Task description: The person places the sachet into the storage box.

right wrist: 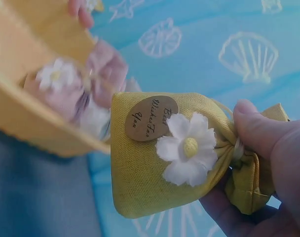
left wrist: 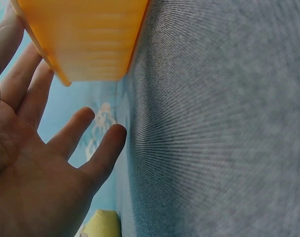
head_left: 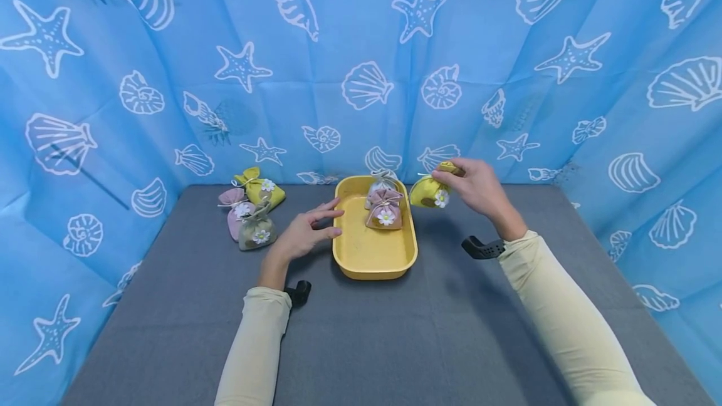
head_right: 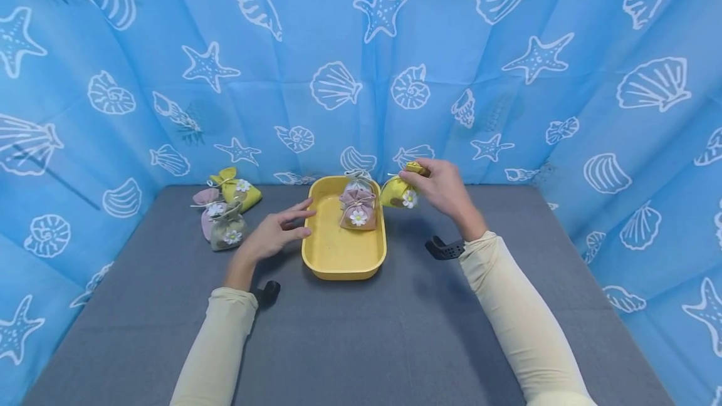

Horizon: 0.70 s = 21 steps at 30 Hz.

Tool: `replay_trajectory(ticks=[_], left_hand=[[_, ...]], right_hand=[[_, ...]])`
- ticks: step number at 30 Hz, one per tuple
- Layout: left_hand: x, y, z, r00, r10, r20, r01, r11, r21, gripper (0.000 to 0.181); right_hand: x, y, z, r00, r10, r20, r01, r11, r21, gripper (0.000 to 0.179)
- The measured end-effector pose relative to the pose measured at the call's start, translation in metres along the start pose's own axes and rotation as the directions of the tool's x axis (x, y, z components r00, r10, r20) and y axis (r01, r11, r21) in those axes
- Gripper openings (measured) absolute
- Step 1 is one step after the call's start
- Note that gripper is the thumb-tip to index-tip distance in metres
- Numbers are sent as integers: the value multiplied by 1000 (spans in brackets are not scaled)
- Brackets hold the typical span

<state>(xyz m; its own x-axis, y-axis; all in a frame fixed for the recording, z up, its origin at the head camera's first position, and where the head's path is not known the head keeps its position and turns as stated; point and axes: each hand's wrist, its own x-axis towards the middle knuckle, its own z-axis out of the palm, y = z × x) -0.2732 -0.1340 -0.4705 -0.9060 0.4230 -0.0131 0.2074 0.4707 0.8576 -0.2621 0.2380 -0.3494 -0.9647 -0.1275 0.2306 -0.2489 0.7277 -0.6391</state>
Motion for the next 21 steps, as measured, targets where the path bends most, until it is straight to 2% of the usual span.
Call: replay_trajectory(ticks=[10,21], left_hand=[[-1,1,-1,1000,-8,0,8,1000,10,48],[-2,3,0,1000,0,2,0,1000,6,51]], right_hand=[[1,-34,11,994,-110,5,110,993,44,23],[0,-45,37,975,-190,112,183,981,67,17]])
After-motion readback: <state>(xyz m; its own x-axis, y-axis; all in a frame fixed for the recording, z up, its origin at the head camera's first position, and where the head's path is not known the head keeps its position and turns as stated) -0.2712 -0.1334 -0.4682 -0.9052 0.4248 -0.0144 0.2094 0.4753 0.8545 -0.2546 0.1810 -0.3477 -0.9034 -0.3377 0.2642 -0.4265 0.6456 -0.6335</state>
